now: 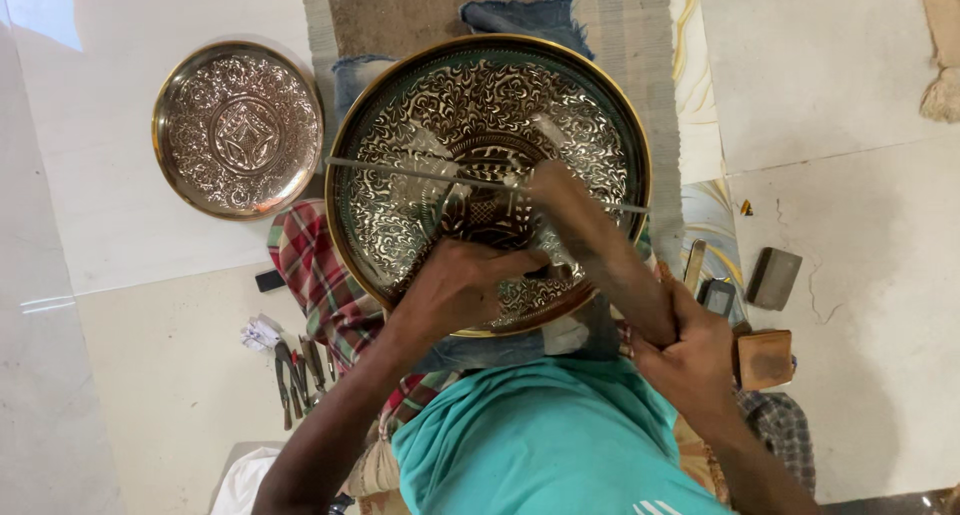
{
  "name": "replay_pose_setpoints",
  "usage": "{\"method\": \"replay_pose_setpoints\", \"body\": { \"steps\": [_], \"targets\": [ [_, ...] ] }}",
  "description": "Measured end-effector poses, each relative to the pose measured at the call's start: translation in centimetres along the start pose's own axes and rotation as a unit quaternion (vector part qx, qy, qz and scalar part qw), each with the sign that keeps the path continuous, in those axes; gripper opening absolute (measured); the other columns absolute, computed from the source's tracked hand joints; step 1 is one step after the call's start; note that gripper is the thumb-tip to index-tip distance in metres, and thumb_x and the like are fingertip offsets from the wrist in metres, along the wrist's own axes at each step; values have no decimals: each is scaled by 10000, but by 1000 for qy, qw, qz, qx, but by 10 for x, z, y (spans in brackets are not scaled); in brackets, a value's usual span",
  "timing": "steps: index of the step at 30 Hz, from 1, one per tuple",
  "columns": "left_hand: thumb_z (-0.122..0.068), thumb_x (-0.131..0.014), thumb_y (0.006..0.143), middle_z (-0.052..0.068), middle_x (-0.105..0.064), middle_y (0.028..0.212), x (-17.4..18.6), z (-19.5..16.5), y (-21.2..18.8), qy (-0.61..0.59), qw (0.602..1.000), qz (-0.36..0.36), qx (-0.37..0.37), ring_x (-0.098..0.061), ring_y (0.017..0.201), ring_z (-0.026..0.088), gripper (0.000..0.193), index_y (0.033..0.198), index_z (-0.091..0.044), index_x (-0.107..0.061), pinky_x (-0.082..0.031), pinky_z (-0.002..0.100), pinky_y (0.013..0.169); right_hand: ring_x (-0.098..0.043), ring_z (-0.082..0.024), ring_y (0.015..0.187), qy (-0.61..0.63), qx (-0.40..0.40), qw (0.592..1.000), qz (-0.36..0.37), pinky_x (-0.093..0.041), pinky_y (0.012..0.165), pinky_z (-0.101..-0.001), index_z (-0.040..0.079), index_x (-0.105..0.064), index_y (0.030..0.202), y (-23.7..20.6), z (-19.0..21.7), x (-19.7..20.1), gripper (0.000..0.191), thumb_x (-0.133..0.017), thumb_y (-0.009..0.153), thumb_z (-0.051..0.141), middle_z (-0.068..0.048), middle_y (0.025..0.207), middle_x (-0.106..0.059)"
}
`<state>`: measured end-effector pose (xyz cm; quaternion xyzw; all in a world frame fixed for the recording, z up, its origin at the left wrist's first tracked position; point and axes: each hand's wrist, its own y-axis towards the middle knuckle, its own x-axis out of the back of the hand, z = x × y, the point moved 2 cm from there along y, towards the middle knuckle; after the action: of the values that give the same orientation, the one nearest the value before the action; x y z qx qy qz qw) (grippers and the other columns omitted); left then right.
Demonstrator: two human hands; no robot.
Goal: The person embosses a decorative pattern into a brass plate using a metal chisel and a wooden mallet. They hold the chisel against the plate surface and strike it repeatedly to create raised designs.
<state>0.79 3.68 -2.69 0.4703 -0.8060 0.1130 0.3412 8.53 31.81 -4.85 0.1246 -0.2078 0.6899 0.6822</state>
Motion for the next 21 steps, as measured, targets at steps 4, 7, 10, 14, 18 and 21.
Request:
{"method": "replay_pose_setpoints", "body": {
  "steps": [4, 7, 10, 14, 18, 21],
  "targets": [
    [81, -668, 633, 85, -747, 863, 1, 5, -7, -31, 999, -17, -8, -672, 661, 268, 691, 1264, -196, -720, -542, 408, 606, -620, -97, 671, 140, 18, 987, -79, -498, 621, -250, -4, -689, 924, -11, -5, -4, 116, -799, 937, -39, -62, 758, -676],
    [76, -671, 653, 86, -738, 839, -3, 9, -8, 8, 1000, -15, -12, -688, 689, 290, 690, 1280, -208, -726, -556, 421, 642, -675, -114, 718, 66, 27, 994, -80, -548, 663, -265, 6, -699, 997, -10, -1, -1, 197, -810, 834, 4, -55, 807, -715],
    [59, -622, 665, 71, -756, 950, -5, 9, -6, 32, 998, -39, -42, -733, 805, 278, 664, 1250, -244, -706, -595, 394, 739, -689, -97, 722, -1, 9, 999, 35, -545, 635, -256, -22, -632, 1052, -1, 6, 5, 331, -702, 729, -9, -42, 789, -729],
    [65, -614, 620, 104, -779, 978, -4, 8, -1, 28, 998, 47, 42, -740, 734, 294, 713, 1271, -200, -729, -588, 409, 640, -632, -117, 666, -44, 21, 999, -17, -520, 613, -299, -11, -656, 1001, 9, 17, 7, 282, -751, 740, 38, -107, 749, -682],
    [95, -578, 680, 84, -784, 1013, 5, -2, 3, 27, 999, -20, -18, -744, 759, 265, 674, 1258, -213, -738, -612, 381, 693, -602, -148, 623, -77, 9, 997, 19, -517, 610, -326, 6, -667, 1019, 8, 23, -1, 363, -776, 677, 56, -140, 729, -664],
    [99, -579, 701, 98, -777, 991, 8, -3, 4, 18, 999, -25, -14, -751, 794, 272, 647, 1250, -204, -739, -614, 377, 716, -650, -152, 693, -50, 31, 998, 6, -534, 653, -326, 2, -646, 1112, 6, 24, 0, 434, -739, 693, 61, -124, 805, -702]
  ]
}}
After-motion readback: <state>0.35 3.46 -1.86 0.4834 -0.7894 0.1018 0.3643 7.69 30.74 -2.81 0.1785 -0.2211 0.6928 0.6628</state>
